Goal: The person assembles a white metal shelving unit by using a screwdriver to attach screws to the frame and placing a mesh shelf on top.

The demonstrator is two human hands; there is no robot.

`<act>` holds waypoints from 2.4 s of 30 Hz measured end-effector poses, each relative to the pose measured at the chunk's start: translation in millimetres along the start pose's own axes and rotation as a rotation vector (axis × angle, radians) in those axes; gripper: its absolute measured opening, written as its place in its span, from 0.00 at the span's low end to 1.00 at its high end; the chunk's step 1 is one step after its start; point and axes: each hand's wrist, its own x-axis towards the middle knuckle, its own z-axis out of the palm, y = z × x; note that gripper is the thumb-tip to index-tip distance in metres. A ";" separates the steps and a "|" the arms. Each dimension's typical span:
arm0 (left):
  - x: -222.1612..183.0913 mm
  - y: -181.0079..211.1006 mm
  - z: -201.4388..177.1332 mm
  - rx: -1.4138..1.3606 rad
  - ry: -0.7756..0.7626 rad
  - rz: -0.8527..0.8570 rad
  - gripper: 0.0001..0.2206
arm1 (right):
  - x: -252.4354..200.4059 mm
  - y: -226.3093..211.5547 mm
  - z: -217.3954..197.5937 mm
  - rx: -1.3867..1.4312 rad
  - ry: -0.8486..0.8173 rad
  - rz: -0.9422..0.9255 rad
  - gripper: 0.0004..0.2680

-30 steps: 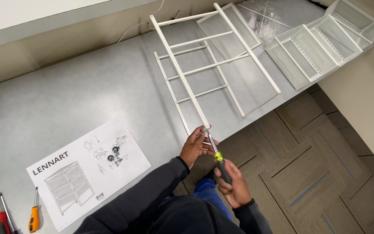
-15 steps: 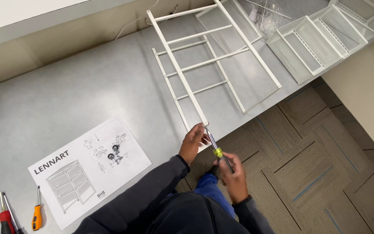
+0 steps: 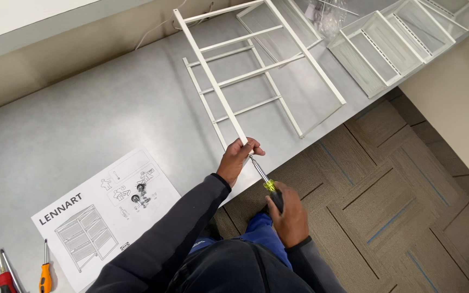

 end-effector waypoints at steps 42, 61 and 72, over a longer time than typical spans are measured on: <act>-13.1 13.8 19.3 0.081 -0.038 0.061 0.14 | -1.9 0.7 17.4 -0.236 -0.086 0.055 0.17; -8.0 5.4 22.3 0.152 -0.033 0.125 0.17 | 7.2 -2.6 6.8 0.419 -0.213 0.387 0.12; -10.3 -3.1 19.8 0.166 -0.025 0.160 0.16 | 12.3 17.5 8.7 1.459 -0.529 0.994 0.15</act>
